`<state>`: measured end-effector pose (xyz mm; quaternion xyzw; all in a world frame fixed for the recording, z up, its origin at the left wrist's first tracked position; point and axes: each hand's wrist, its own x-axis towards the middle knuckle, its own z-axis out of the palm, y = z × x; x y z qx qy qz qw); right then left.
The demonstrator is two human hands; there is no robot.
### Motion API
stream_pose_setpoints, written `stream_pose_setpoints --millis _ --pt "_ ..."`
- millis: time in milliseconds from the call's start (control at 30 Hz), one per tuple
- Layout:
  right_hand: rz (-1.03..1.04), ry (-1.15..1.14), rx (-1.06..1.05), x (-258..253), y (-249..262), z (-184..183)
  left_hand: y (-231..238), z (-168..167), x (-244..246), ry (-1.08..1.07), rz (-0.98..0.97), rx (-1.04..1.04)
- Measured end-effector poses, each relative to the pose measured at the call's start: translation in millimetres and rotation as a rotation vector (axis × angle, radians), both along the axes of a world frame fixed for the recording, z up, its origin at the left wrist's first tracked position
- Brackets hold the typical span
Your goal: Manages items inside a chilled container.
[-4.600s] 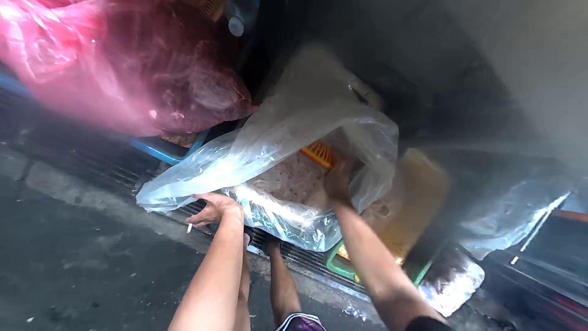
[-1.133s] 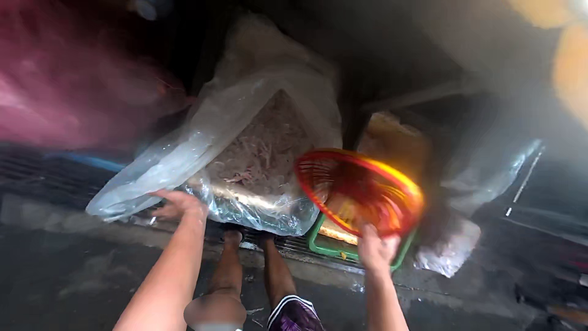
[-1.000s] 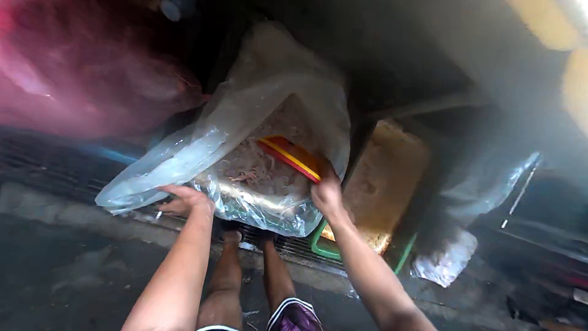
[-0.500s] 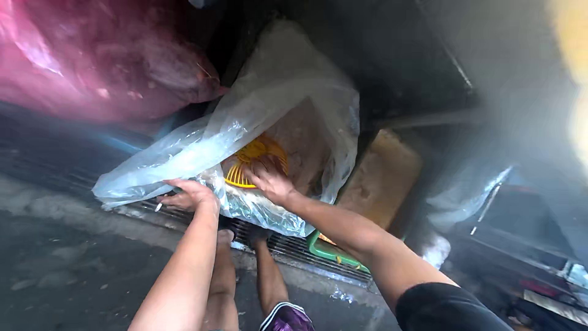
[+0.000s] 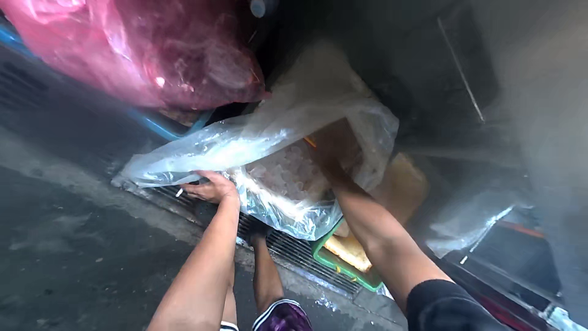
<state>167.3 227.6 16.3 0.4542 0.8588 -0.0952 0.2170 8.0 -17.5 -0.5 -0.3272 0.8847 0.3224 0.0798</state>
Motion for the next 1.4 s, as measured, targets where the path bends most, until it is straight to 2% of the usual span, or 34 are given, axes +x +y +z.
stream_pose_setpoints --millis 67,200,367,467,567,667,767,867,900,933,1000,1067,1200,1300,1400 --pt "0.024 0.042 -0.108 13 -14 13 4 -2 -1 0.016 0.01 -0.023" --pt "0.096 0.017 -0.195 17 -10 56 5 -1 -4 0.005 0.049 -0.032" --pt "0.075 -0.21 -0.434 3 19 78 7 -1 -5 0.019 0.106 -0.016" --pt "0.057 -0.31 -0.581 -3 47 48 7 -2 -4 0.008 0.1 -0.033" --pt "0.032 -0.219 -0.679 -16 38 -3 8 -4 -4 -0.007 0.106 -0.011" --pt "-0.283 -0.062 -0.795 3 29 -34 6 -3 -5 -0.045 0.08 -0.012" --pt "-0.622 0.025 -0.805 35 34 -56 8 -3 -8 -0.101 0.064 -0.049" --pt "-0.797 -0.031 -0.738 10 30 -56 7 -3 -7 -0.12 0.042 -0.057" --pt "-0.803 -0.058 -0.748 4 32 -60 8 -3 -6 -0.109 0.044 -0.052" --pt "-0.754 0.02 -0.771 13 38 -77 8 -3 -7 -0.095 0.044 -0.051" --pt "-0.675 0.145 -0.907 28 52 -108 11 -3 -9 -0.073 0.043 -0.042" --pt "-0.687 0.198 -1.045 30 53 -116 9 -5 -6 -0.063 0.056 -0.049" --pt "-0.776 0.308 -1.142 23 47 -97 9 -5 -6 -0.044 0.033 -0.055" --pt "-0.928 0.434 -1.083 28 27 -65 8 -9 -5 0.007 0.017 -0.084" --pt "-0.965 0.521 -1.057 50 0 -35 12 -1 -7 -0.006 0.009 -0.061"
